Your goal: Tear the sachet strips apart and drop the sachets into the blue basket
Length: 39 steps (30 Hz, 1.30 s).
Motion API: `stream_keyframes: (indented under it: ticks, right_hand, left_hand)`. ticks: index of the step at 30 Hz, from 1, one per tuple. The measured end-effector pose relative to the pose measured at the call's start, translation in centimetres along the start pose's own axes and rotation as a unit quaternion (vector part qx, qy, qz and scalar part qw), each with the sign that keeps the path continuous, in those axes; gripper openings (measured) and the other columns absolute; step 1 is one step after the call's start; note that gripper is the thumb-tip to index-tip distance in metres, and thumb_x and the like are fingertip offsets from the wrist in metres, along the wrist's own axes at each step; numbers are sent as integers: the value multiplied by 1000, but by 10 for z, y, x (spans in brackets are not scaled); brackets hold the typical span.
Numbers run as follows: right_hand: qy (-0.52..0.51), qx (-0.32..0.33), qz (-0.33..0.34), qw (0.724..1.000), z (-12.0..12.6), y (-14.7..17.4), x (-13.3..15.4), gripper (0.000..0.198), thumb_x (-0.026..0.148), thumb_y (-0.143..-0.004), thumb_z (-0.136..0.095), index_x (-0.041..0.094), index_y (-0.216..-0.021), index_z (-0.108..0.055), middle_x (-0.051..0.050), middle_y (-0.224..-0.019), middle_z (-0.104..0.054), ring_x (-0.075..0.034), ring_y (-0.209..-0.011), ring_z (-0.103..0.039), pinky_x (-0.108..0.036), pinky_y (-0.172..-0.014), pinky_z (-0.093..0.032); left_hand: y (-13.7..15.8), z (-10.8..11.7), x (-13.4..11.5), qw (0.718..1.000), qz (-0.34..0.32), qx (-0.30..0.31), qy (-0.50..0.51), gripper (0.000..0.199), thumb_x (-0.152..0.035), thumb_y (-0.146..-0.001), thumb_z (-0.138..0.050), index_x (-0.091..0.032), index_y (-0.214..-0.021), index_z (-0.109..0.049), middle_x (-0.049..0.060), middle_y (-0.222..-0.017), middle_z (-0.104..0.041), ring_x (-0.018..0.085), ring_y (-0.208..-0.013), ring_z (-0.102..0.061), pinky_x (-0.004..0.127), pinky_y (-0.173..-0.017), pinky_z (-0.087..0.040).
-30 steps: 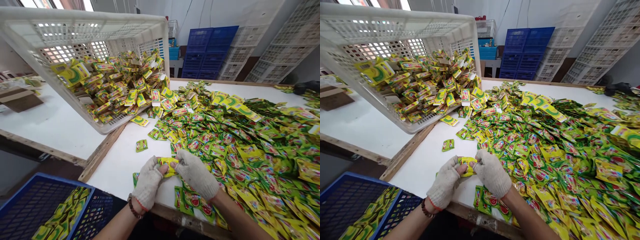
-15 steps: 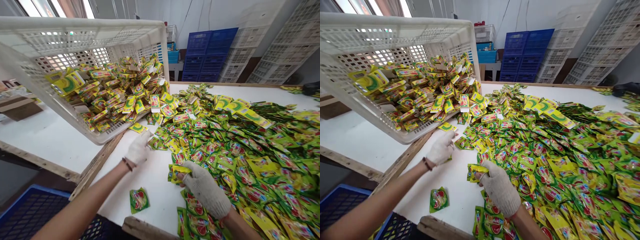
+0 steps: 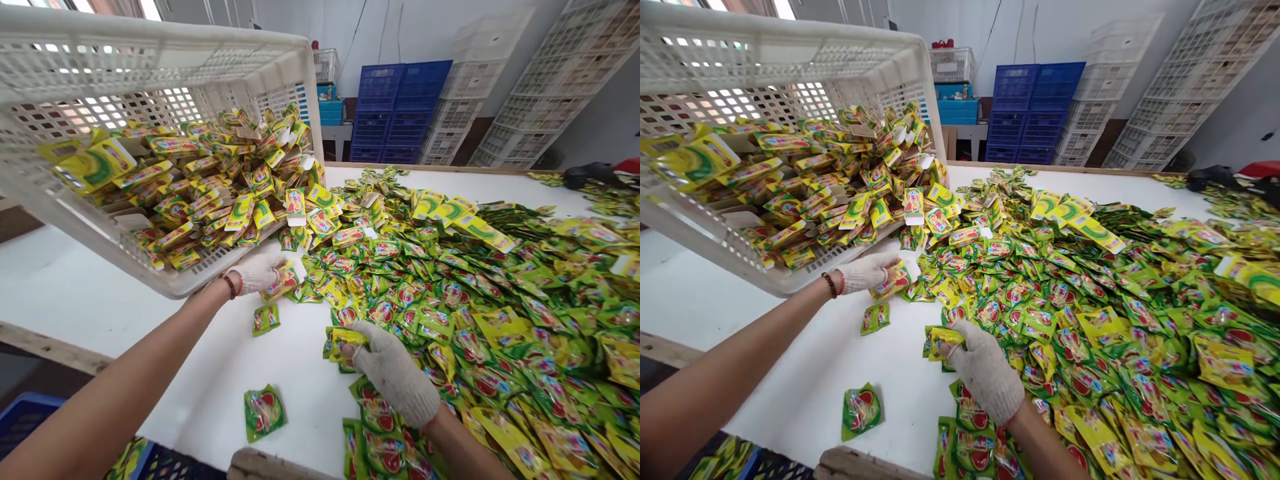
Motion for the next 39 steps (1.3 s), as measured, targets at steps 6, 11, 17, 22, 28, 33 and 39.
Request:
stream_keyframes:
  ticks: [6,11,17,22,28,33,39]
  right_hand:
    - [-14,-13,10,1000,2,2,9,24,33,-82,-45,16,-91,-59,-2,-75,-61,-11,-58,-55,-21,-52,-42]
    - [-22,-108,48,993,23,8,19,26,36,-81,-48,16,-92,-60,-4,-79,-63,-12,-59,-56,-22,-55,-44]
    - [17,-171,64,983,37,14,22,38,44,-82,-47,14,-103,-58,-6,-84,-64,-15,-69,-57,-26,-65,-45]
    - [110,-91,97,985,20,12,20,30,40,-83,-48,16,-93,-62,-5,-88,-64,-16,-79,-57,-25,-71,-43]
    - [187,27,99,977,-3,13,20,23,35,-82,-50,16,-86,-63,-4,-82,-64,-15,-74,-56,-24,-66,-38]
    - [159,-18,92,983,-3,17,27,18,30,-80,-51,16,-85,-62,-4,-80,-64,-14,-73,-56,-23,-65,-37]
    - [53,86,51,994,-14,18,15,19,30,-83,-45,15,-83,-57,0,-62,-60,-10,-53,-51,-20,-50,-34]
  left_hand:
    - [34,-16,-2,997,76,-10,-17,41,-49,-68,-58,-17,-95,-53,12,-96,-60,26,-85,-57,32,-69,-41]
    - [68,-3,-26,992,64,-110,-4,28,-28,-70,-54,-18,-95,-48,10,-100,-56,24,-92,-54,32,-75,-41]
    - [126,-17,-79,992,-20,-99,81,30,-26,-68,-56,-19,-96,-46,6,-92,-56,21,-85,-54,31,-73,-42]
    - [145,-36,-87,992,3,-73,104,29,-36,-71,-57,-19,-93,-47,8,-97,-56,23,-86,-54,33,-72,-42]
    - [150,-36,-102,992,-59,-82,79,27,-27,-70,-57,-20,-96,-49,7,-100,-56,22,-90,-53,33,-77,-42]
    - [152,-41,-113,992,-77,-94,29,26,-21,-69,-54,-19,-94,-49,6,-97,-55,23,-89,-51,35,-78,-42]
    - [154,-39,-107,991,-72,-100,46,28,-20,-68,-55,-21,-95,-49,5,-98,-55,21,-89,-52,32,-77,-42]
Point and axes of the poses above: each hand's wrist, its own y-axis away from the middle knuckle, its own z-axis out of the back of the hand, x = y × z, the point moved 9 cm from there along -y, towards the middle knuckle
